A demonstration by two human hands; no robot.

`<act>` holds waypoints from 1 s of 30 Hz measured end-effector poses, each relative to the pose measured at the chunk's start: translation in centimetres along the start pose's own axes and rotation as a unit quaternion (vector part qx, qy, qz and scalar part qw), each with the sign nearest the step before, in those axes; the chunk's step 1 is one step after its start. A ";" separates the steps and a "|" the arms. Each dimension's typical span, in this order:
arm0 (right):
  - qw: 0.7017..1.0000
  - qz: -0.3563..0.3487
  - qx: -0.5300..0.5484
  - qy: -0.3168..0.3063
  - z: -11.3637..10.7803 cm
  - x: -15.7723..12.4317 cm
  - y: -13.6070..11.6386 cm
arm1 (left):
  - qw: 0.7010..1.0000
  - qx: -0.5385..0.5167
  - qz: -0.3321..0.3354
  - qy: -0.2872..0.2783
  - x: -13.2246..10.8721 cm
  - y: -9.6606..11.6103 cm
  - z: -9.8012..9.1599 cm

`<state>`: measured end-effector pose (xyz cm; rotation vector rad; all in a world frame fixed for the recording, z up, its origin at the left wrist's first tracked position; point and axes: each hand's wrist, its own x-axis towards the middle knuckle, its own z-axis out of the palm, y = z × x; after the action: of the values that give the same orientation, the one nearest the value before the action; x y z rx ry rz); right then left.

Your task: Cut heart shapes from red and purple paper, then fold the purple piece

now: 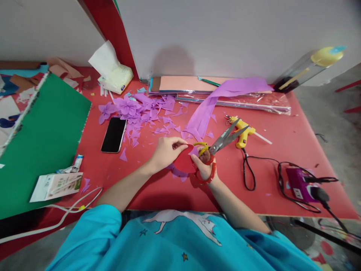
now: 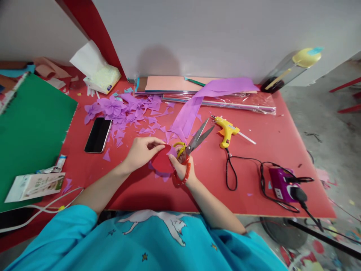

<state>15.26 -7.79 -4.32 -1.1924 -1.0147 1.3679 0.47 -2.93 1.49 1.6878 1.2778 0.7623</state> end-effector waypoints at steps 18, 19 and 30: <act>0.995 -0.053 -0.003 0.084 0.0 -0.3 0.5 | 0.986 -0.137 -0.095 0.026 0.6 0.3 -1.1; 0.996 -0.051 -0.001 0.078 -0.1 -0.3 0.6 | 0.986 -0.138 -0.094 0.030 0.6 0.3 -1.1; 0.991 -0.015 -0.030 -0.128 -1.4 -0.5 2.1 | 0.969 -0.207 -0.044 0.128 1.4 -1.3 -3.1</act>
<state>16.33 -8.59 -6.51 -1.0573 -1.2570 1.5015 -2.34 -0.61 1.69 1.2178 1.2509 1.1338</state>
